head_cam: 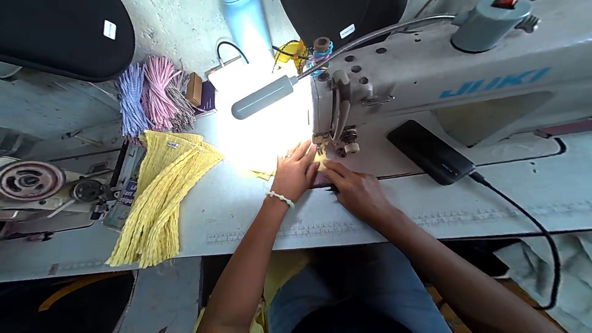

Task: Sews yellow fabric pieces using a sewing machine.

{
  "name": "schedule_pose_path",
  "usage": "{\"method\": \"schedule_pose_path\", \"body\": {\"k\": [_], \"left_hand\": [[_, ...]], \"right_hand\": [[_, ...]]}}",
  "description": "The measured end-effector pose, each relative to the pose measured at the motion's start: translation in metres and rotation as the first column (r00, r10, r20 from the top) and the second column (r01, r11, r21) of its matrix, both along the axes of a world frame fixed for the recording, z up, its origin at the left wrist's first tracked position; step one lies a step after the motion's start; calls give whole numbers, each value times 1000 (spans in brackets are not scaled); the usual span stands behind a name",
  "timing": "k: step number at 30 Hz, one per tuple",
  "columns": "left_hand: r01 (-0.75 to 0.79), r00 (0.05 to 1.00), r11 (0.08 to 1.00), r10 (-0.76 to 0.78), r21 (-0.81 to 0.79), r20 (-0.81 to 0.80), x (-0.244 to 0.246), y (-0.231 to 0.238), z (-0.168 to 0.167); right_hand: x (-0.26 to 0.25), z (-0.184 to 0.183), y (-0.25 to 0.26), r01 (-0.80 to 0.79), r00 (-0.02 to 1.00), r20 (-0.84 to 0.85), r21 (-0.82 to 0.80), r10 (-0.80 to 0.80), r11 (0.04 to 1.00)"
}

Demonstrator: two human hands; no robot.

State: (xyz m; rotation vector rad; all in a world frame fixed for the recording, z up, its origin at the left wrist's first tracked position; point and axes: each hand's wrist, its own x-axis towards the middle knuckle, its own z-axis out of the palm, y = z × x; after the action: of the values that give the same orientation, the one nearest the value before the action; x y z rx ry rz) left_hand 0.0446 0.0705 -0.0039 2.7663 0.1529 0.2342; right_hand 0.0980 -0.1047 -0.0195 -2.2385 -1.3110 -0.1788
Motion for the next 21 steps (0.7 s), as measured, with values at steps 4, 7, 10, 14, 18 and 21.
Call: {"method": "schedule_pose_path", "body": {"k": [4,7,10,14,18,21], "left_hand": [[-33,992,998,27,-45,-121,16,6,13],[-35,992,996,25,-81,-127,26,13,16],[-49,985,992,28,-121,-168,31,17,21],[-77,972,989,47,-126,-230,34,15,28],[-118,977,988,98,-98,-188,32,12,29],[-230,917,973,225,24,-330,42,4,45]], "right_hand": [[11,-1,8,25,1000,-8,-4,-25,1000],[14,0,12,65,997,-29,-33,-66,997],[13,-5,13,97,995,-33,-4,-97,995],[14,-7,13,114,992,-61,37,-112,993],[15,-4,10,123,987,-116,80,-113,989],[17,1,4,189,976,-138,153,-168,970]]}}
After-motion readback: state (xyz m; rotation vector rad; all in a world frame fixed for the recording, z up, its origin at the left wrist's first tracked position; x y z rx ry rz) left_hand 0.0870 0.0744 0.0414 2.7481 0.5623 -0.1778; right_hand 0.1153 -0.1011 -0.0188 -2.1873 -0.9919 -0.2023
